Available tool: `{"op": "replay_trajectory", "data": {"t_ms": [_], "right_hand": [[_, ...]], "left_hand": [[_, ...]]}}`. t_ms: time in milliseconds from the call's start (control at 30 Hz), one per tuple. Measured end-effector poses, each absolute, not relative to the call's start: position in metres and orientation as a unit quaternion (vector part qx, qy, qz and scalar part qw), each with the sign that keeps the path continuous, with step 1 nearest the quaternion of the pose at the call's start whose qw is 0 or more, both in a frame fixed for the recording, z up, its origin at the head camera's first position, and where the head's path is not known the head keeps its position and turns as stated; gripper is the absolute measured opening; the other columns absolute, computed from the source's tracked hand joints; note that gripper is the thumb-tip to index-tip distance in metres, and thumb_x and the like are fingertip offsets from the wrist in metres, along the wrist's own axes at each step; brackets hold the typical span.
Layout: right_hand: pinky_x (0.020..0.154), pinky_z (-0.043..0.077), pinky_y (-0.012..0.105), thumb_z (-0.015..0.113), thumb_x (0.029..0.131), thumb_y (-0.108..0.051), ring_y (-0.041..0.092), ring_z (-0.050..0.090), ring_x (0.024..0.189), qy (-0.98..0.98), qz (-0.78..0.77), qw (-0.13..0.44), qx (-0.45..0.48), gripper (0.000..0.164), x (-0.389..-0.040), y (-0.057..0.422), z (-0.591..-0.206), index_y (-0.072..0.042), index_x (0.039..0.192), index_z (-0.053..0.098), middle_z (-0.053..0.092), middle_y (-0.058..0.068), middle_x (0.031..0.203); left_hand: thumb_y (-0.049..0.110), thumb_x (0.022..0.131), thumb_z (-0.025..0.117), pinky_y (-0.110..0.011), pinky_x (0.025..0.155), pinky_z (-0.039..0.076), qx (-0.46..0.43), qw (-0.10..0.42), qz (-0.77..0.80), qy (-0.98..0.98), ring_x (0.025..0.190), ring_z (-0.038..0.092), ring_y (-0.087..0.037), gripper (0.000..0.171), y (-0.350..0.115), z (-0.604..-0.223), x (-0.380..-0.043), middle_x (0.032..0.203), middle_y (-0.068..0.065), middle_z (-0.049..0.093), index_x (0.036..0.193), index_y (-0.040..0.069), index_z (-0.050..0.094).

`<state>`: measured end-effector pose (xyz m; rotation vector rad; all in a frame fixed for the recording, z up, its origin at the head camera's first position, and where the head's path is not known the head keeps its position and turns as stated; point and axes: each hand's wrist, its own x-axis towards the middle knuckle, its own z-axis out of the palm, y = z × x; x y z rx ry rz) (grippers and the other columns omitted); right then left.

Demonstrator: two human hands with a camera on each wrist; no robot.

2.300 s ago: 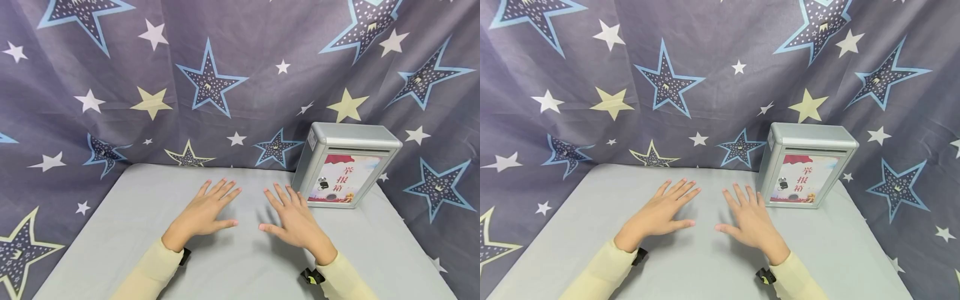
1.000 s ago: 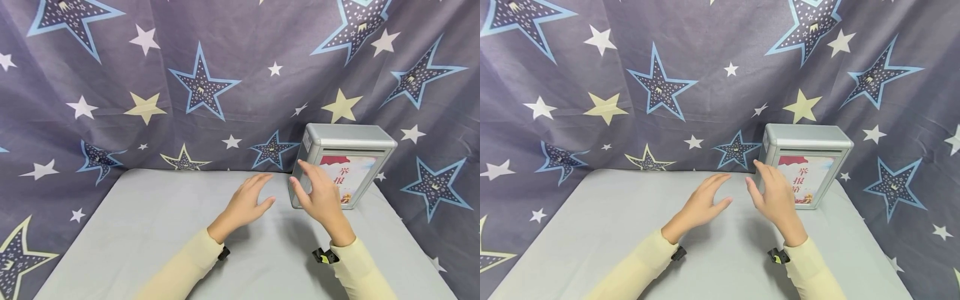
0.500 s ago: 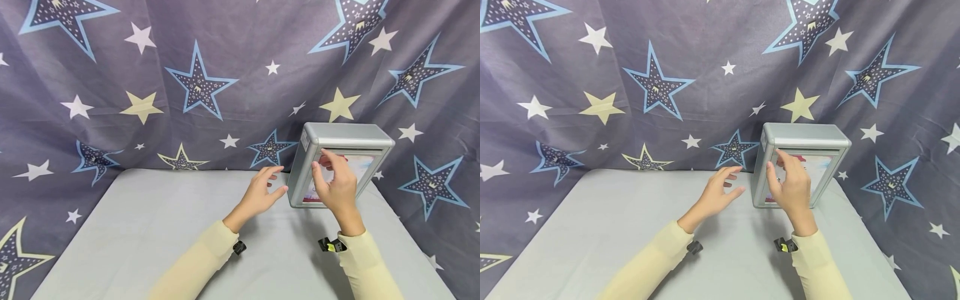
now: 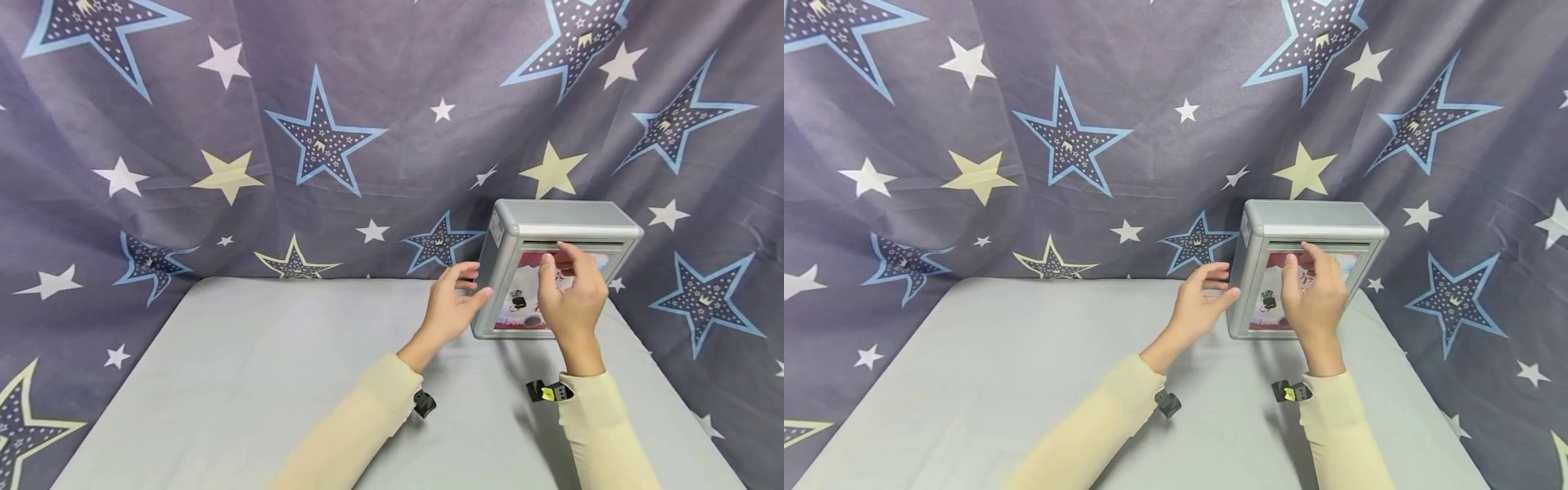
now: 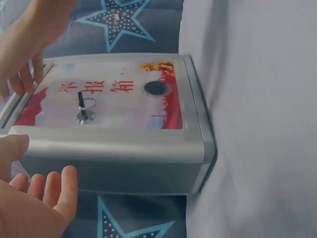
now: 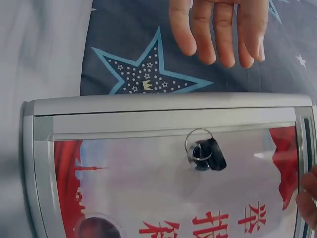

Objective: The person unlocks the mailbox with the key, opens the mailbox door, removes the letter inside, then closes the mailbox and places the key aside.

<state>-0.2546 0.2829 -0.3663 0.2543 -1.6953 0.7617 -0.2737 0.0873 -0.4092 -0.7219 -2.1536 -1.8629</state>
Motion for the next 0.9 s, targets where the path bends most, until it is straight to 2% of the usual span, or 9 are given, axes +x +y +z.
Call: {"op": "replay_trajectory", "data": {"t_ms": [267,333,400,500,600,733,900], "right_hand": [[0.080,0.043,0.012,0.069,0.092,-0.010,0.039,0.065,0.087,-0.710,0.340,0.615,0.028,0.028,-0.257,0.303,-0.369,0.007,0.114,0.068,0.069,0.026,0.099],[0.080,0.043,0.012,0.068,0.094,-0.013,0.037,0.065,0.088,-0.716,0.346,0.606,0.016,0.030,-0.256,0.308,-0.370,0.007,0.117,0.067,0.069,0.026,0.101],[0.080,0.043,0.012,0.067,0.096,-0.015,0.029,0.065,0.090,-0.722,0.352,0.595,-0.004,0.032,-0.254,0.314,-0.371,0.006,0.120,0.065,0.068,0.025,0.103],[0.079,0.044,0.013,0.067,0.097,-0.017,0.011,0.060,0.091,-0.729,0.363,0.579,-0.044,0.034,-0.252,0.324,-0.374,0.003,0.124,0.063,0.067,0.017,0.105],[0.077,0.042,0.014,0.067,0.097,-0.019,-0.001,0.053,0.092,-0.731,0.372,0.566,-0.081,0.035,-0.253,0.335,-0.380,-0.001,0.127,0.062,0.061,-0.002,0.102],[0.076,0.040,0.016,0.068,0.096,-0.019,-0.002,0.050,0.094,-0.727,0.392,0.552,-0.113,0.037,-0.255,0.352,-0.387,-0.006,0.129,0.060,0.047,-0.021,0.105],[0.079,0.043,0.015,0.066,0.097,-0.025,-0.001,0.053,0.099,-0.730,0.426,0.511,-0.154,0.040,-0.257,0.366,-0.395,-0.012,0.134,0.059,0.051,-0.020,0.111]], "left_hand": [[0.017,0.095,0.076,-0.020,0.086,0.058,-0.258,0.133,-0.601,-0.744,0.111,0.064,-0.023,0.051,0.101,-0.419,-0.280,0.130,-0.008,0.060,0.141,0.010,0.056],[0.015,0.094,0.076,-0.022,0.086,0.059,-0.260,0.141,-0.600,-0.743,0.112,0.063,-0.024,0.053,0.102,-0.423,-0.282,0.131,-0.009,0.059,0.142,0.009,0.055],[0.014,0.094,0.076,-0.023,0.087,0.059,-0.263,0.148,-0.600,-0.741,0.113,0.063,-0.025,0.054,0.104,-0.427,-0.284,0.130,-0.010,0.059,0.143,0.009,0.054],[0.014,0.095,0.075,-0.023,0.087,0.059,-0.267,0.153,-0.599,-0.739,0.113,0.063,-0.026,0.053,0.107,-0.433,-0.286,0.130,-0.010,0.059,0.143,0.009,0.054],[0.016,0.095,0.075,-0.023,0.086,0.059,-0.269,0.160,-0.598,-0.738,0.113,0.063,-0.027,0.052,0.110,-0.437,-0.288,0.129,-0.010,0.059,0.143,0.009,0.054],[0.019,0.096,0.074,-0.022,0.086,0.059,-0.276,0.168,-0.591,-0.739,0.113,0.063,-0.026,0.052,0.114,-0.438,-0.290,0.129,-0.010,0.059,0.143,0.009,0.054],[0.019,0.096,0.074,-0.018,0.085,0.057,-0.278,0.175,-0.581,-0.745,0.112,0.062,-0.023,0.052,0.117,-0.437,-0.292,0.128,-0.009,0.059,0.143,0.010,0.054]]}}
